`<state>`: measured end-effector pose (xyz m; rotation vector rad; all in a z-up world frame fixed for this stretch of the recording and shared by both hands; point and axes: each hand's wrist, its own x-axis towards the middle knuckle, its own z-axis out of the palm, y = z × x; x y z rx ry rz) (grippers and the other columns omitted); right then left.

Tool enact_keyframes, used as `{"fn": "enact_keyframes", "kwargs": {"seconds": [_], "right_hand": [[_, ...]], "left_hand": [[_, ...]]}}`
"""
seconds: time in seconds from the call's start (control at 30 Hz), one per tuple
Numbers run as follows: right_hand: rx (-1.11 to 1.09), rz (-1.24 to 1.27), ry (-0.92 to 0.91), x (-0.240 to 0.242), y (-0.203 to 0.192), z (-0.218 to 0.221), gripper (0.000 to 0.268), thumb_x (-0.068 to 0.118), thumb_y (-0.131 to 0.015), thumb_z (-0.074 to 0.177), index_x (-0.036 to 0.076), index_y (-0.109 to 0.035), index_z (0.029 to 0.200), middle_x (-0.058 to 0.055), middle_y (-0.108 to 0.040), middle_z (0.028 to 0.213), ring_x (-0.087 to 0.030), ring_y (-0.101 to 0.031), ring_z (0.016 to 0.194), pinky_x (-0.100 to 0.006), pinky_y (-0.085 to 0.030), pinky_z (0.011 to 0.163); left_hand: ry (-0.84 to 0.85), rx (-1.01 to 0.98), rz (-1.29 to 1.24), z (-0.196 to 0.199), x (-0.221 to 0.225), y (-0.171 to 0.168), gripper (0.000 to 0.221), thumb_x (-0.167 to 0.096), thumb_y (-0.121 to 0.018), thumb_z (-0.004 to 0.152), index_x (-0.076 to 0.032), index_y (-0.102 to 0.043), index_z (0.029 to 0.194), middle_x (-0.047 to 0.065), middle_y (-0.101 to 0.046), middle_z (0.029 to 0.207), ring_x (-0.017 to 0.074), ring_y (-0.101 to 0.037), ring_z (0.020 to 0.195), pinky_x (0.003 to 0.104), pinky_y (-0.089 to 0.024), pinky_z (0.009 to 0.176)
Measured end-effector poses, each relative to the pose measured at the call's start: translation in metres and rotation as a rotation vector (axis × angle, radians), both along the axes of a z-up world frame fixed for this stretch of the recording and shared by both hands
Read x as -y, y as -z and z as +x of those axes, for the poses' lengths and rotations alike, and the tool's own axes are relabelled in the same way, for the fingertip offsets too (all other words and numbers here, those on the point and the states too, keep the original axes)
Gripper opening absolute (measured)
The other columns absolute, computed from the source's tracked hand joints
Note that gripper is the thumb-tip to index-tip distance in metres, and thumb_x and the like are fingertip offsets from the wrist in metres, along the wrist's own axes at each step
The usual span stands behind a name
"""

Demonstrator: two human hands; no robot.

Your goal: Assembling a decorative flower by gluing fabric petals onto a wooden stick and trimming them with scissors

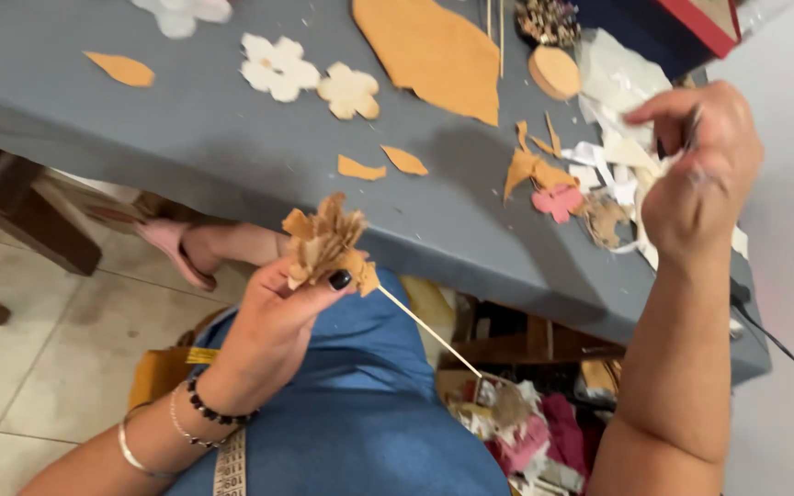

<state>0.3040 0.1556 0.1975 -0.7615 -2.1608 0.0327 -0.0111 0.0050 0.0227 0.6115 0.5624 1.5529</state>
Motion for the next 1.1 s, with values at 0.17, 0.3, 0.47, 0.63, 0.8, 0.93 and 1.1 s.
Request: {"fn": "enact_keyframes", "kwargs": {"seconds": [0.17, 0.3, 0.47, 0.63, 0.8, 0.93, 1.1], "right_hand": [[0.243, -0.016, 0.076, 0.079, 0.012, -0.022, 0.068, 0.055, -0.026, 0.109, 0.001, -0.066, 0.105, -0.012, -0.060, 0.091, -0.019, -0.052, 0.071, -0.033, -0.041, 0.068], [0.290, -0.034, 0.065, 0.114, 0.040, -0.029, 0.059, 0.047, -0.025, 0.110, 0.010, -0.060, 0.082, -0.004, -0.057, 0.074, -0.016, -0.050, 0.061, -0.031, -0.039, 0.057], [0.010, -0.428, -0.129, 0.165, 0.093, -0.051, 0.046, 0.049, -0.042, 0.108, 0.014, -0.062, 0.085, 0.003, -0.061, 0.074, -0.013, -0.060, 0.067, -0.030, -0.053, 0.063], [-0.209, -0.771, -0.292, 0.159, 0.144, -0.105, 0.017, 0.032, -0.030, 0.117, 0.019, -0.036, 0.126, -0.004, -0.051, 0.086, -0.014, -0.049, 0.070, -0.029, -0.045, 0.063], [-0.376, -0.940, -0.152, 0.150, 0.145, -0.137, 0.043, 0.042, -0.033, 0.111, 0.008, -0.047, 0.088, -0.002, -0.042, 0.074, -0.013, -0.041, 0.061, -0.026, -0.041, 0.054], [-0.320, -0.851, -0.120, 0.148, 0.147, -0.143, 0.043, 0.041, -0.031, 0.112, 0.010, -0.046, 0.087, -0.001, -0.045, 0.074, -0.013, -0.042, 0.063, -0.026, -0.040, 0.058], [-0.238, -0.702, -0.029, 0.147, 0.157, -0.146, 0.042, 0.039, -0.031, 0.112, 0.009, -0.049, 0.087, 0.000, -0.050, 0.068, -0.012, -0.047, 0.058, -0.027, -0.039, 0.057]], "left_hand": [[0.047, -0.083, 0.000, -0.007, 0.003, -0.004, 0.021, -0.002, -0.068, 0.090, 0.000, -0.074, 0.110, 0.009, -0.077, 0.110, 0.0188, -0.070, 0.106, 0.036, -0.055, 0.103], [-0.019, -0.199, -0.021, -0.008, 0.004, 0.007, 0.015, 0.005, -0.078, 0.083, -0.006, -0.071, 0.090, 0.003, -0.076, 0.095, 0.0114, -0.069, 0.092, 0.028, -0.057, 0.090], [-0.053, -0.297, 0.078, -0.008, 0.005, 0.003, 0.013, -0.006, -0.078, 0.087, -0.007, -0.072, 0.098, -0.003, -0.074, 0.097, 0.0059, -0.064, 0.093, 0.026, -0.056, 0.088], [-0.103, -0.372, 0.093, -0.002, 0.006, -0.002, 0.019, -0.007, -0.081, 0.083, -0.005, -0.073, 0.100, 0.003, -0.077, 0.099, 0.0096, -0.070, 0.094, 0.027, -0.058, 0.088], [-0.154, -0.385, 0.038, 0.008, 0.005, 0.005, 0.014, -0.001, -0.076, 0.085, -0.006, -0.072, 0.097, 0.001, -0.075, 0.094, 0.0079, -0.068, 0.090, 0.026, -0.057, 0.085], [-0.156, -0.290, 0.037, 0.018, 0.003, 0.010, 0.013, 0.000, -0.075, 0.087, -0.006, -0.070, 0.098, 0.001, -0.074, 0.096, 0.0068, -0.066, 0.091, 0.026, -0.057, 0.085], [-0.141, -0.231, -0.009, 0.025, 0.003, 0.006, 0.018, -0.001, -0.077, 0.085, -0.006, -0.069, 0.101, 0.003, -0.075, 0.100, 0.0084, -0.067, 0.093, 0.025, -0.058, 0.086]]}}
